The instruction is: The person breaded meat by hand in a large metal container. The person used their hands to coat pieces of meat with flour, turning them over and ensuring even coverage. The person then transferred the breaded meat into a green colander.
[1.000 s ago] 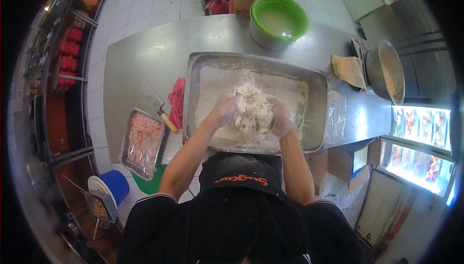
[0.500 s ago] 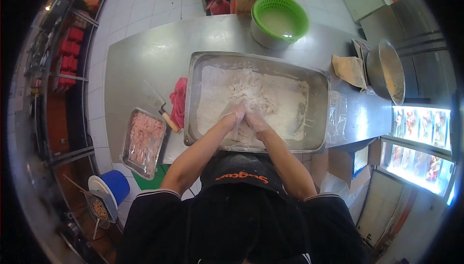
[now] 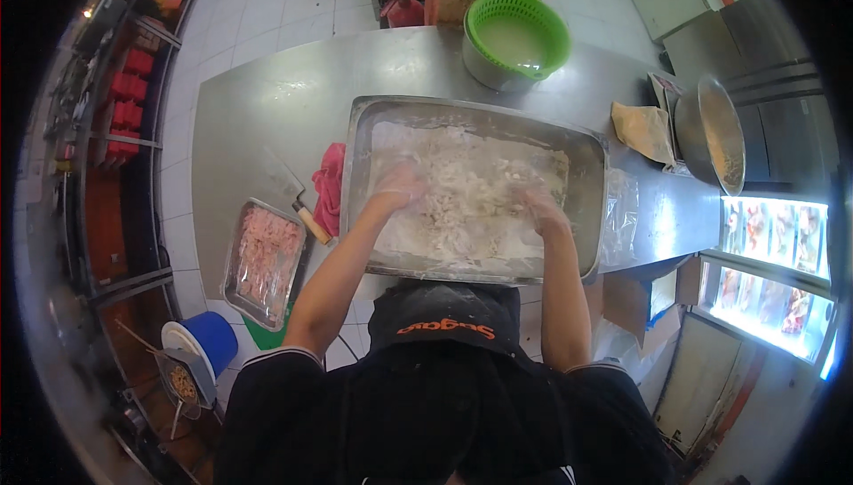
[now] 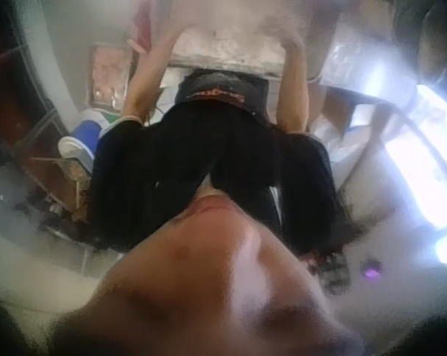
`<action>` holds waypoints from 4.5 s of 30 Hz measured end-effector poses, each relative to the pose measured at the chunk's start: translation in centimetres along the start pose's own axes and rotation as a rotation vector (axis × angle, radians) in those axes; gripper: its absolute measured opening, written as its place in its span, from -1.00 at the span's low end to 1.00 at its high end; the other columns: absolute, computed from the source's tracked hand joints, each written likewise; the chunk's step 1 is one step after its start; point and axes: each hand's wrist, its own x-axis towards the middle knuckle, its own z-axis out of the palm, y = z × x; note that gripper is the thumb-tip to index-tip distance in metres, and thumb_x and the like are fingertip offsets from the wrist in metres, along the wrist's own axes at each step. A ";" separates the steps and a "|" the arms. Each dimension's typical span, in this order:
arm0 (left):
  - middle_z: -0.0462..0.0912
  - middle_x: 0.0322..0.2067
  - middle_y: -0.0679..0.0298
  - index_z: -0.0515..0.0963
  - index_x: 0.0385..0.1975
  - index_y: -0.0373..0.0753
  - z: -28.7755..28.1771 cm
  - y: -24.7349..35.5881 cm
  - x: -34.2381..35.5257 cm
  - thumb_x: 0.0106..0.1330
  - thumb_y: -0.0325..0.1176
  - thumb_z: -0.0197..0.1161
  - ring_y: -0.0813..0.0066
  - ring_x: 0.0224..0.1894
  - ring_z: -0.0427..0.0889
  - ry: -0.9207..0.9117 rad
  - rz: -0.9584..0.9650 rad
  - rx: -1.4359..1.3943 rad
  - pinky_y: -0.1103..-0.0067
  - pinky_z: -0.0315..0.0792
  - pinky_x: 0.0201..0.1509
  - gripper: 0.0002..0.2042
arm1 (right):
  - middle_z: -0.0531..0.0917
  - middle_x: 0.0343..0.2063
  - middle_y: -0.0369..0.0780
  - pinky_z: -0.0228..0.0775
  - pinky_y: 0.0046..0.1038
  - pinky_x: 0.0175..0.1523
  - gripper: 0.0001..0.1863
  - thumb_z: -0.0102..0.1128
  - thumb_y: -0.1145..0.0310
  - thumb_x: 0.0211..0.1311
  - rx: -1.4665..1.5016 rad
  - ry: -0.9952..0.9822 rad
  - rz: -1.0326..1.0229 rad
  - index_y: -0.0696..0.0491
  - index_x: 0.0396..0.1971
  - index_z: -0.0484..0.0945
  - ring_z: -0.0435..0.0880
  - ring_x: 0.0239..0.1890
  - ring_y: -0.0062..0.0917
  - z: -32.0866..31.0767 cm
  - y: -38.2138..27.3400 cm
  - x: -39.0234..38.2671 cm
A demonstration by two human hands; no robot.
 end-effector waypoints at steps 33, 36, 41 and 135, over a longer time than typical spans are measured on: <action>0.37 0.49 0.01 0.34 0.51 -0.17 2.1 0.9 3.6 0.57 0.17 -0.03 0.04 0.46 0.40 -0.118 -0.431 -1.122 0.22 0.29 0.49 -0.32 | 0.59 0.30 -0.07 0.40 -0.26 0.32 -0.32 0.18 -0.09 0.48 0.148 -0.126 -0.050 0.11 0.36 0.49 0.59 0.25 -0.29 7.5 1.5 6.7; 0.51 0.39 0.04 0.44 0.43 -0.20 1.3 -1.4 0.4 0.56 0.15 -0.01 0.11 0.33 0.54 -0.209 -0.224 -0.427 0.21 0.36 0.41 -0.36 | 0.58 0.30 -0.09 0.40 -0.29 0.33 -0.24 0.28 -0.12 0.43 0.063 -0.060 -0.028 0.11 0.41 0.44 0.59 0.23 -0.30 3.2 5.5 4.1; 0.67 0.18 0.06 0.56 0.30 -0.23 8.6 0.6 1.0 0.55 0.13 0.07 0.21 0.14 0.66 0.020 -0.439 -0.467 0.29 0.51 0.22 -0.42 | 0.49 0.38 -0.17 0.16 -0.22 0.51 -0.34 0.18 -0.07 0.47 0.002 -0.014 0.097 0.02 0.40 0.47 0.41 0.40 -0.33 8.6 3.6 2.8; 0.75 0.00 0.02 0.47 0.33 -0.35 5.6 4.4 -3.9 0.57 0.03 0.11 0.23 -0.04 0.75 0.017 -0.490 -1.425 0.39 0.60 0.00 -0.42 | 0.69 0.12 -0.17 0.59 -0.37 0.06 -0.37 0.26 -0.03 0.39 0.464 0.078 0.076 0.07 0.30 0.54 0.71 0.06 -0.38 7.9 -0.4 -1.2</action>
